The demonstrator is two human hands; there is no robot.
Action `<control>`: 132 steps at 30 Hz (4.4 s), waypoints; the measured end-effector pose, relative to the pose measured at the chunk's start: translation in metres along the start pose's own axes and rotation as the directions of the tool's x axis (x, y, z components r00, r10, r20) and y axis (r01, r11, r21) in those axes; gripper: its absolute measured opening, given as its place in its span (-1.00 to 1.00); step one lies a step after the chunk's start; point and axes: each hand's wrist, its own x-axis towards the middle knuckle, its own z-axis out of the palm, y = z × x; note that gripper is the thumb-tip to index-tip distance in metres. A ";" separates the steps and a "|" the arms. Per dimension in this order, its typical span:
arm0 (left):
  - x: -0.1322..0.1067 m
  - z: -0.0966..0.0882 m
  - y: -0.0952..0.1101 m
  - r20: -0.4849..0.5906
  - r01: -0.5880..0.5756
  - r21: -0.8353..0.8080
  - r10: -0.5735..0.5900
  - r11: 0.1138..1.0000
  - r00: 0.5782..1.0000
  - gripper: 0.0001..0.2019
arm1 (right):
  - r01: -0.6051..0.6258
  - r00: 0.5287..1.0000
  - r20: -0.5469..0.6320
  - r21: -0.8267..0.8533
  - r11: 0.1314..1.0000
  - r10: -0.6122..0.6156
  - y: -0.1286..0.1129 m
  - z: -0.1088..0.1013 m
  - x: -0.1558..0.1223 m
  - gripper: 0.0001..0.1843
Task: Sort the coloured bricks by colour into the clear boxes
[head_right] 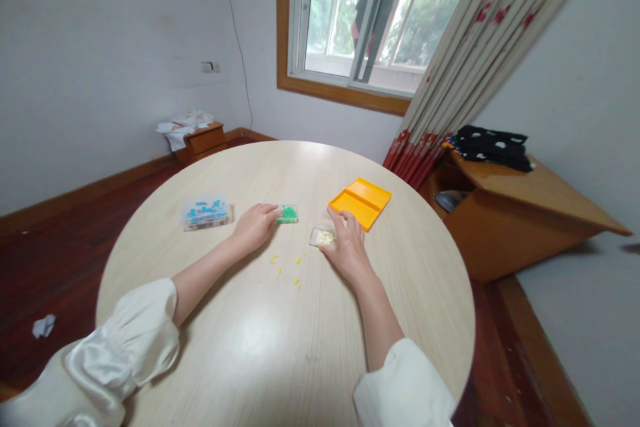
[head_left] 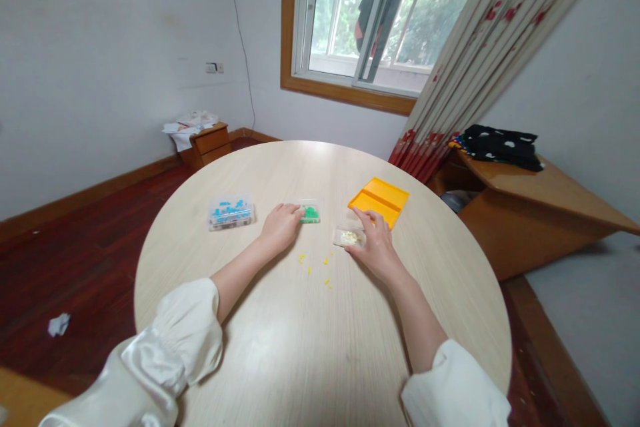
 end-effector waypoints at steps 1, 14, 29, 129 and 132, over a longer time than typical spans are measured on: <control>-0.001 0.000 -0.003 -0.002 0.017 0.008 -0.017 1.000 1.000 -0.68 | 0.000 1.000 -0.001 0.007 1.000 0.000 0.000 0.000 0.000 -0.19; -0.006 0.001 -0.011 -0.096 0.067 0.000 -0.066 0.998 0.993 -0.68 | 0.053 0.993 0.094 0.114 0.992 -0.064 0.003 -0.001 0.000 -0.81; -0.007 0.005 -0.016 -0.116 0.099 0.012 -0.097 0.995 0.989 -0.74 | -0.064 0.984 0.174 0.152 0.986 0.037 0.011 0.000 0.001 -0.79; -0.033 -0.023 0.004 0.265 -0.027 -0.587 0.223 0.809 0.938 -0.91 | -0.098 0.987 -0.121 0.085 0.992 0.108 0.053 0.011 0.008 -0.75; -0.033 -0.022 0.003 0.258 -0.027 -0.601 0.225 0.799 0.940 -0.91 | -0.100 0.995 -0.001 0.095 0.990 0.101 0.037 0.003 0.004 -0.74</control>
